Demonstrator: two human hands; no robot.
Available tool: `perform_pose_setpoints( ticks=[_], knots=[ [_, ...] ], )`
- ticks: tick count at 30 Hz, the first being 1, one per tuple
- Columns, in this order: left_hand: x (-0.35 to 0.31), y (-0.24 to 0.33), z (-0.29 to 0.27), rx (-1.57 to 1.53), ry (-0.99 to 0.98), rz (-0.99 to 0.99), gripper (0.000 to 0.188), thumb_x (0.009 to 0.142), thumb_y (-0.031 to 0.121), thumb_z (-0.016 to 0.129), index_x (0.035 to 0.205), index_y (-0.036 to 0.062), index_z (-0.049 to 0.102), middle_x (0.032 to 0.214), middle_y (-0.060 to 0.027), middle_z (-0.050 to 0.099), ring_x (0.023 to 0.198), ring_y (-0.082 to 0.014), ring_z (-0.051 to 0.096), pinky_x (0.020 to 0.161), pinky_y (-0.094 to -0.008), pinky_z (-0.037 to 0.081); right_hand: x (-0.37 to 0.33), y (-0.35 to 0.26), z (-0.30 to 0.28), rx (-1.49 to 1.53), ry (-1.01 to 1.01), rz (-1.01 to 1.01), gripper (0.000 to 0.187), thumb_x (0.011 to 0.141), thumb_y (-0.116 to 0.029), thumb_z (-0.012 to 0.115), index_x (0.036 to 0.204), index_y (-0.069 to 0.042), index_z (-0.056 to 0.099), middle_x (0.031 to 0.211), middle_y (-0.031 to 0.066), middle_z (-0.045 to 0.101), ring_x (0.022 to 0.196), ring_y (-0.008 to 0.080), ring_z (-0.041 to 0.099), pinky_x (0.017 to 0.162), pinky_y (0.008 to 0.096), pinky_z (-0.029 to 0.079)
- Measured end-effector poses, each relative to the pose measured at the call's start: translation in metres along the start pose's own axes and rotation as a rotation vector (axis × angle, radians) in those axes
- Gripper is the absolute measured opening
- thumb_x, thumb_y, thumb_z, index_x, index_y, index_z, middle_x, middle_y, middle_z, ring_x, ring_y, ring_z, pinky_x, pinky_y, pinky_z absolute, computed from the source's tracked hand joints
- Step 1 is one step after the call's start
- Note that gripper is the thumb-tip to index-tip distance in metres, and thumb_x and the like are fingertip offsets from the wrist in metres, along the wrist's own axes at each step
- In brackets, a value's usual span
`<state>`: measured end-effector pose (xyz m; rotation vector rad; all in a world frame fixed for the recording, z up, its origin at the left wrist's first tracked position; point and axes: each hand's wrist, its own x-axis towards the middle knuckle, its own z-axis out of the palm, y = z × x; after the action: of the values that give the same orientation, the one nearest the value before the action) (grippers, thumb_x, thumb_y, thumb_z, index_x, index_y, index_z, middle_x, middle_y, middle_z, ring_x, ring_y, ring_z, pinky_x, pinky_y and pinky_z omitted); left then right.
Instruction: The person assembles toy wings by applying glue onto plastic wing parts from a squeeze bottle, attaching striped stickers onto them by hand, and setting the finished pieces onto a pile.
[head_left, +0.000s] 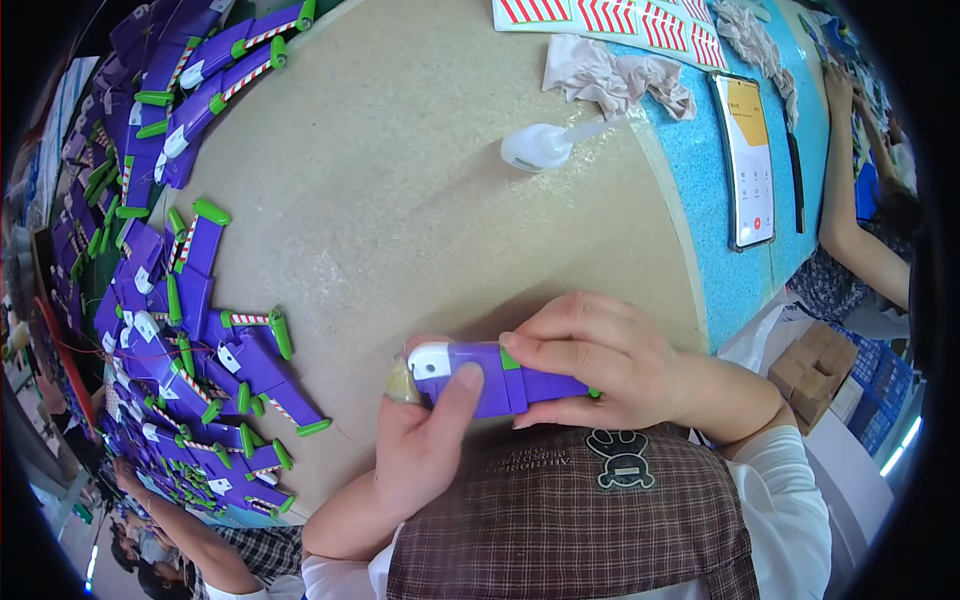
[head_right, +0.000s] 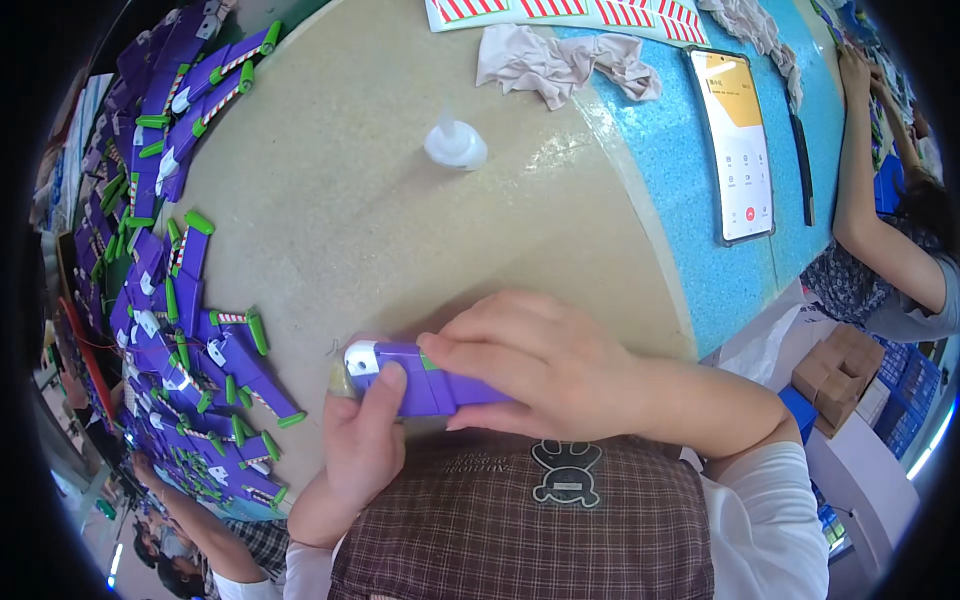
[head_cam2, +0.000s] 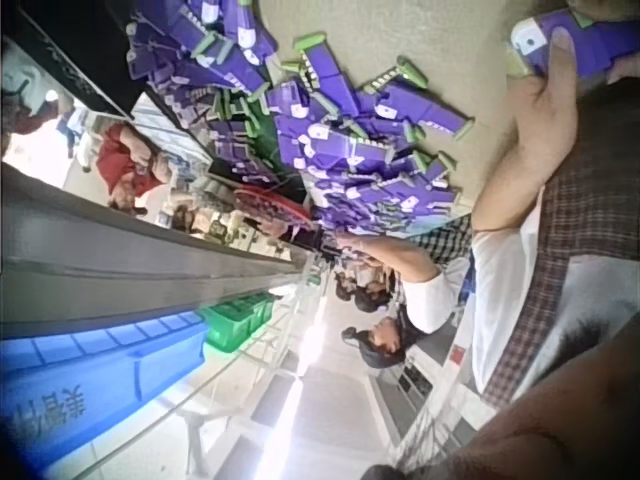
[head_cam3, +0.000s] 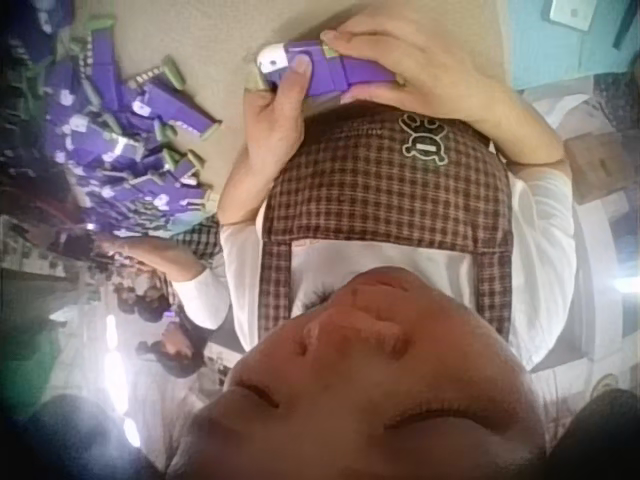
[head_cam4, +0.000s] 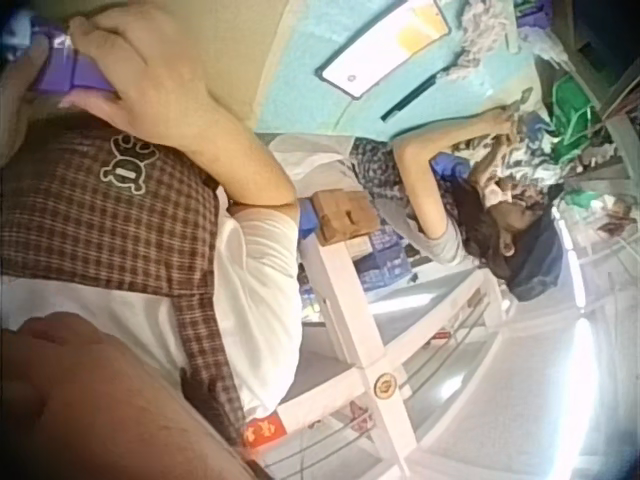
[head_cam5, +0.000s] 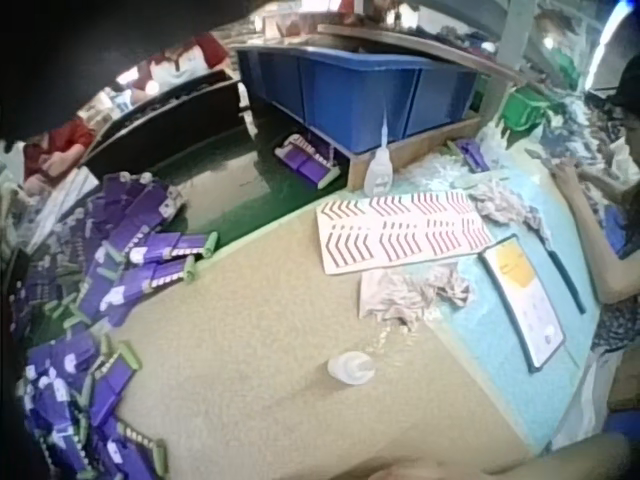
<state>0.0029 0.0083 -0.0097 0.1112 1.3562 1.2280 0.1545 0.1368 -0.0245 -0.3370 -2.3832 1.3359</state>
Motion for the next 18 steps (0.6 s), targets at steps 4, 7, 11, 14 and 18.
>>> perform_pose_setpoints(
  ticks=[4, 7, 11, 14, 18],
  knots=[
    [0.006, 0.002, 0.004, 0.144, -0.109, 0.160, 0.025, 0.083, -0.001, 0.058, 0.105, 0.0033, 0.047, 0.094, -0.0034, 0.055, 0.086, -0.0087, 0.051, 0.077, -0.0225, 0.042, -0.008, -0.002, 0.008, 0.013, 0.153, -0.027, 0.050, 0.064, -0.021, 0.076, 0.106, 0.000, 0.057, 0.095, 0.0111, 0.058, 0.081, 0.0262, 0.059, 0.072, 0.0355, 0.049],
    [0.008, 0.001, 0.001, 0.024, -0.136, 0.024, 0.035, 0.078, -0.004, 0.062, 0.108, 0.0041, 0.047, 0.096, -0.0026, 0.054, 0.088, -0.0086, 0.051, 0.078, -0.0230, 0.043, -0.009, -0.003, 0.008, -0.033, 0.156, -0.007, 0.050, 0.064, -0.024, 0.076, 0.105, -0.001, 0.059, 0.096, 0.0103, 0.059, 0.082, 0.0240, 0.059, 0.071, 0.0347, 0.049],
    [0.009, 0.000, -0.004, 0.022, -0.102, 0.029, 0.037, 0.075, -0.007, 0.063, 0.107, 0.0054, 0.048, 0.094, -0.0015, 0.053, 0.085, -0.0077, 0.051, 0.076, -0.0224, 0.043, 0.007, 0.000, -0.023, -0.087, -0.029, -0.006, 0.061, 0.066, -0.045, 0.074, 0.106, -0.002, 0.058, 0.102, 0.0090, 0.061, 0.090, 0.0253, 0.059, 0.082, 0.0378, 0.045],
    [0.004, 0.010, -0.010, 0.028, -0.009, 0.095, 0.037, 0.075, -0.009, 0.061, 0.106, 0.0054, 0.048, 0.092, -0.0013, 0.053, 0.081, -0.0070, 0.051, 0.074, -0.0212, 0.044, 0.025, 0.024, -0.085, -0.481, 0.176, 0.107, 0.057, 0.075, -0.038, 0.069, 0.117, -0.002, 0.054, 0.112, 0.0133, 0.057, 0.100, 0.0251, 0.057, 0.088, 0.0385, 0.042],
    [0.004, 0.019, -0.009, 0.015, -0.043, 0.052, 0.035, 0.075, -0.009, 0.060, 0.106, 0.0043, 0.050, 0.090, -0.0016, 0.054, 0.080, -0.0067, 0.052, 0.072, -0.0208, 0.044, 0.079, 0.076, -0.140, -0.952, 0.316, -0.035, 0.042, 0.079, -0.019, 0.063, 0.118, -0.008, 0.053, 0.114, 0.0101, 0.056, 0.100, 0.0296, 0.055, 0.084, 0.0362, 0.045]
  ],
)
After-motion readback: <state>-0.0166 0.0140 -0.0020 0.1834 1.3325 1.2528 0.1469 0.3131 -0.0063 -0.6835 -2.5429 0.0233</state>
